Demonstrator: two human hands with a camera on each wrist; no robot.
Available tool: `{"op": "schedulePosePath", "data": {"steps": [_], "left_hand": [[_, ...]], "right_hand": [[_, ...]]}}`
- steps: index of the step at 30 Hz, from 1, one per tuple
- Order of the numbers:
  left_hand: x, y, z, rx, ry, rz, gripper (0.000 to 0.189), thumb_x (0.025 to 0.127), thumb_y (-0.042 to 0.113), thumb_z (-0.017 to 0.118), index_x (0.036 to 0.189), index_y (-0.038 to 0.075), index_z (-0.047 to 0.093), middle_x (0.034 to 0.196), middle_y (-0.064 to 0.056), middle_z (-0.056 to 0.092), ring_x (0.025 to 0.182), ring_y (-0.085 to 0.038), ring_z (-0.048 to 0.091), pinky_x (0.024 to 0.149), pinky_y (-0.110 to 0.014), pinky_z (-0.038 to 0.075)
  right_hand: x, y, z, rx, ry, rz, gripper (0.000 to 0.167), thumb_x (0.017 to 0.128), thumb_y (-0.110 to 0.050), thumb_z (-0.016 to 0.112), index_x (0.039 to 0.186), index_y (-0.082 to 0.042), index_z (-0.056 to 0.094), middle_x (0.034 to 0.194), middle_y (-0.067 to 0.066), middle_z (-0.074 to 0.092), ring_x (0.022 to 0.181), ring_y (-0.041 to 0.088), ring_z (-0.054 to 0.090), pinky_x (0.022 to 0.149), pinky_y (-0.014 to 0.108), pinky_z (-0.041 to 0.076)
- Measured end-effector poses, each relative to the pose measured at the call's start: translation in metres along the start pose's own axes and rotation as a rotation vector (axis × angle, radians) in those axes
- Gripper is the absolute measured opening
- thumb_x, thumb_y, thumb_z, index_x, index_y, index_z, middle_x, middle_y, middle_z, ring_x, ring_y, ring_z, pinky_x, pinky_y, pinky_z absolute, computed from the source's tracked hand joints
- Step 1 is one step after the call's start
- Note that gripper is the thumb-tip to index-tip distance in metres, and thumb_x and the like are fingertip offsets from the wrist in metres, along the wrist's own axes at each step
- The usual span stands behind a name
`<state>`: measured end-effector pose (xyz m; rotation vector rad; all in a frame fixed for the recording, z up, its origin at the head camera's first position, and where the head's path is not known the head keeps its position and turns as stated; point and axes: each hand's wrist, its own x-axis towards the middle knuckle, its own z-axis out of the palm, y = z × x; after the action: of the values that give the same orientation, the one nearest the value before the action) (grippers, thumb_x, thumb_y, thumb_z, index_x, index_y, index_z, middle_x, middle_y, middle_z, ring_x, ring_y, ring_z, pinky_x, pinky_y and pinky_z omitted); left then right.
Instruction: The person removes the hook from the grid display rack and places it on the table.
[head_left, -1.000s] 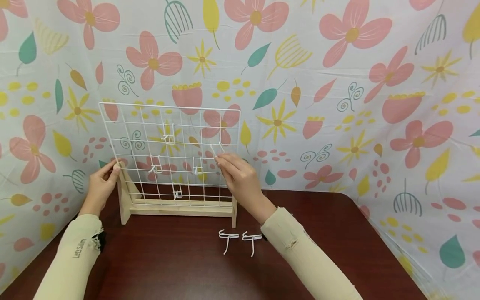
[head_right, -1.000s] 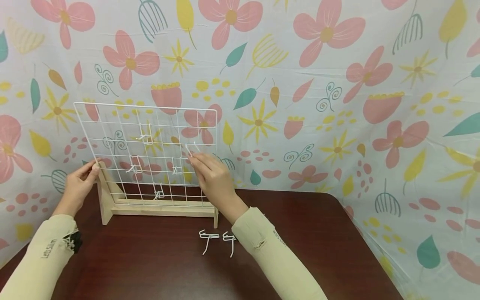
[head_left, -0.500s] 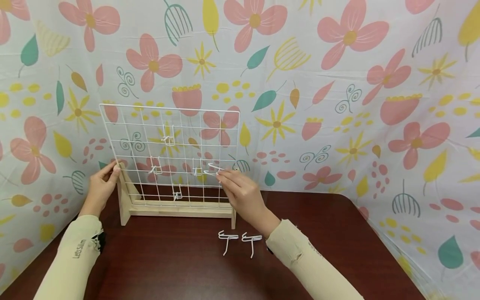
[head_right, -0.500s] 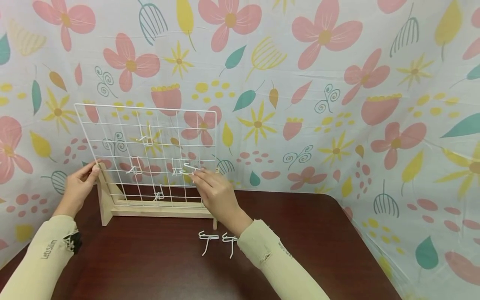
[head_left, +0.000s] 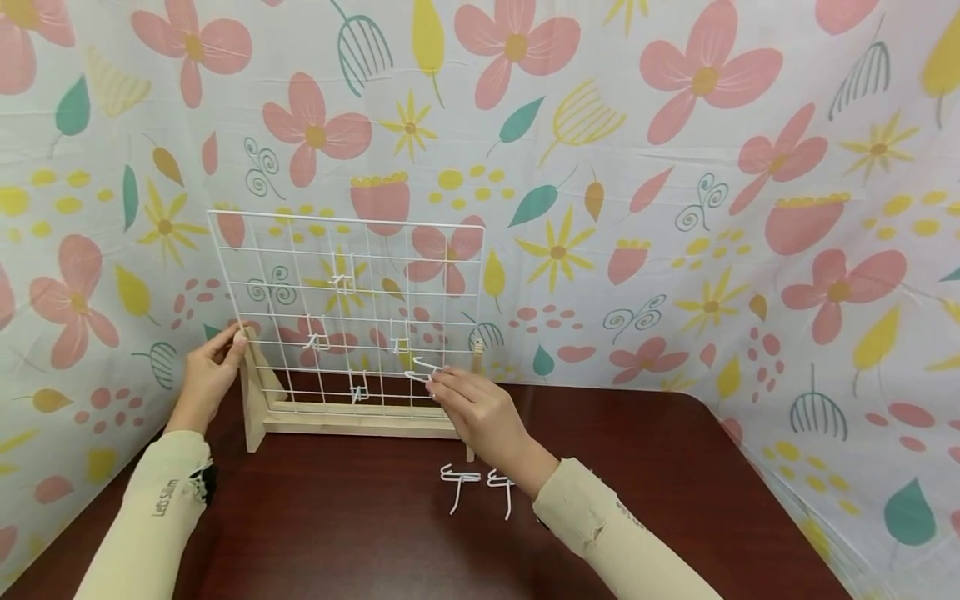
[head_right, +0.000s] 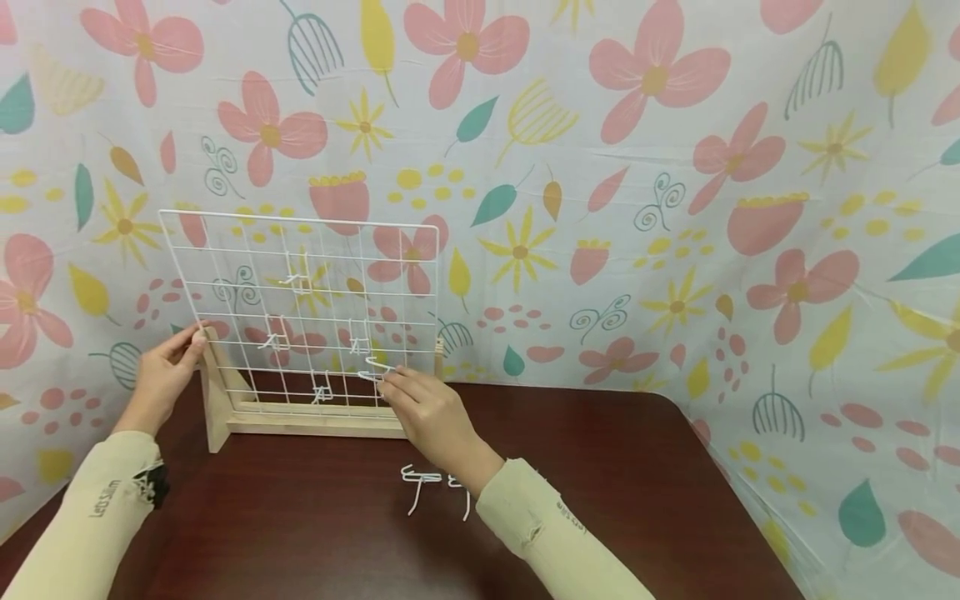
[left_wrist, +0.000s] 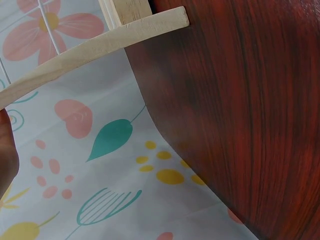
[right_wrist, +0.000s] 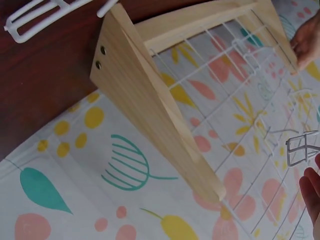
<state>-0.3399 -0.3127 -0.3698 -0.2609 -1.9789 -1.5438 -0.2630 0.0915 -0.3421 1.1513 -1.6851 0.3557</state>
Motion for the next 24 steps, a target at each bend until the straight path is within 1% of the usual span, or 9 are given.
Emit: {"op": "schedulePosePath", "data": {"steps": [4,8,10,13,15,17,19,22,24], "left_hand": [[0.000,0.000,0.001,-0.011,-0.006,0.004,0.044,0.098,0.011,0.056,0.134,-0.012,0.048,0.110,0.022,0.058,0.099,0.011,0.051,0.079,-0.003,0.042],[0.000,0.001,0.000,0.020,-0.008,-0.006,0.041,0.098,0.012,0.055,0.136,-0.005,0.051,0.111,0.022,0.057,0.098,0.012,0.051,0.077,-0.003,0.043],[-0.001,0.002,0.000,0.049,-0.011,-0.014,0.042,0.099,0.016,0.055,0.137,-0.002,0.051,0.114,0.020,0.057,0.098,0.012,0.051,0.078,-0.003,0.042],[-0.001,0.003,-0.001,0.078,-0.018,-0.024,0.045,0.099,0.020,0.054,0.138,-0.002,0.049,0.127,0.005,0.058,0.103,0.012,0.049,0.080,-0.003,0.042],[-0.001,0.004,-0.001,0.102,-0.023,-0.029,0.047,0.100,0.022,0.053,0.139,-0.004,0.047,0.134,-0.009,0.054,0.108,0.011,0.048,0.082,-0.003,0.041],[-0.001,0.004,-0.001,0.117,-0.024,-0.033,0.048,0.100,0.022,0.052,0.139,-0.006,0.045,0.138,-0.021,0.048,0.110,0.010,0.047,0.083,-0.003,0.040],[-0.001,0.004,-0.001,0.133,-0.024,-0.037,0.049,0.101,0.023,0.051,0.139,-0.007,0.044,0.138,-0.026,0.045,0.111,0.010,0.046,0.083,-0.003,0.040],[-0.001,0.004,-0.001,0.133,-0.024,-0.037,0.050,0.100,0.023,0.052,0.139,-0.008,0.044,0.138,-0.023,0.046,0.109,0.011,0.046,0.082,-0.003,0.040],[-0.001,0.004,-0.002,0.126,-0.021,-0.036,0.050,0.100,0.023,0.052,0.139,-0.008,0.044,0.136,-0.014,0.051,0.107,0.012,0.046,0.081,-0.002,0.040]], "right_hand": [[-0.005,-0.002,0.005,0.012,-0.018,-0.032,0.023,0.080,0.000,0.076,0.103,-0.002,0.073,0.102,0.011,0.071,0.099,0.025,0.067,0.090,0.029,0.051],[-0.009,-0.004,0.010,0.009,-0.045,-0.079,0.014,0.087,-0.001,0.068,0.100,-0.002,0.073,0.100,0.010,0.072,0.098,0.024,0.067,0.092,0.028,0.050],[-0.011,-0.005,0.012,0.005,-0.058,-0.100,0.013,0.091,-0.002,0.064,0.099,-0.001,0.073,0.100,0.010,0.072,0.097,0.024,0.068,0.092,0.028,0.050],[-0.013,-0.007,0.015,-0.003,-0.079,-0.123,0.016,0.094,-0.003,0.059,0.099,-0.002,0.073,0.100,0.009,0.072,0.098,0.023,0.067,0.093,0.029,0.050],[-0.016,-0.009,0.016,-0.012,-0.096,-0.139,0.017,0.096,-0.004,0.057,0.100,-0.002,0.074,0.100,0.009,0.072,0.098,0.023,0.067,0.092,0.030,0.050],[-0.018,-0.011,0.018,-0.017,-0.115,-0.152,0.017,0.096,-0.005,0.057,0.099,-0.003,0.074,0.101,0.008,0.072,0.099,0.023,0.067,0.092,0.030,0.050],[-0.020,-0.013,0.021,-0.021,-0.133,-0.161,0.014,0.094,-0.005,0.061,0.098,-0.004,0.074,0.102,0.008,0.072,0.099,0.022,0.067,0.091,0.030,0.051],[-0.023,-0.017,0.025,-0.045,-0.160,-0.179,0.011,0.091,-0.005,0.065,0.096,-0.006,0.074,0.101,0.006,0.072,0.099,0.020,0.067,0.091,0.029,0.051],[-0.024,-0.018,0.028,-0.062,-0.188,-0.197,0.012,0.091,-0.004,0.064,0.096,-0.007,0.074,0.101,0.006,0.072,0.099,0.019,0.067,0.091,0.029,0.051]]}}
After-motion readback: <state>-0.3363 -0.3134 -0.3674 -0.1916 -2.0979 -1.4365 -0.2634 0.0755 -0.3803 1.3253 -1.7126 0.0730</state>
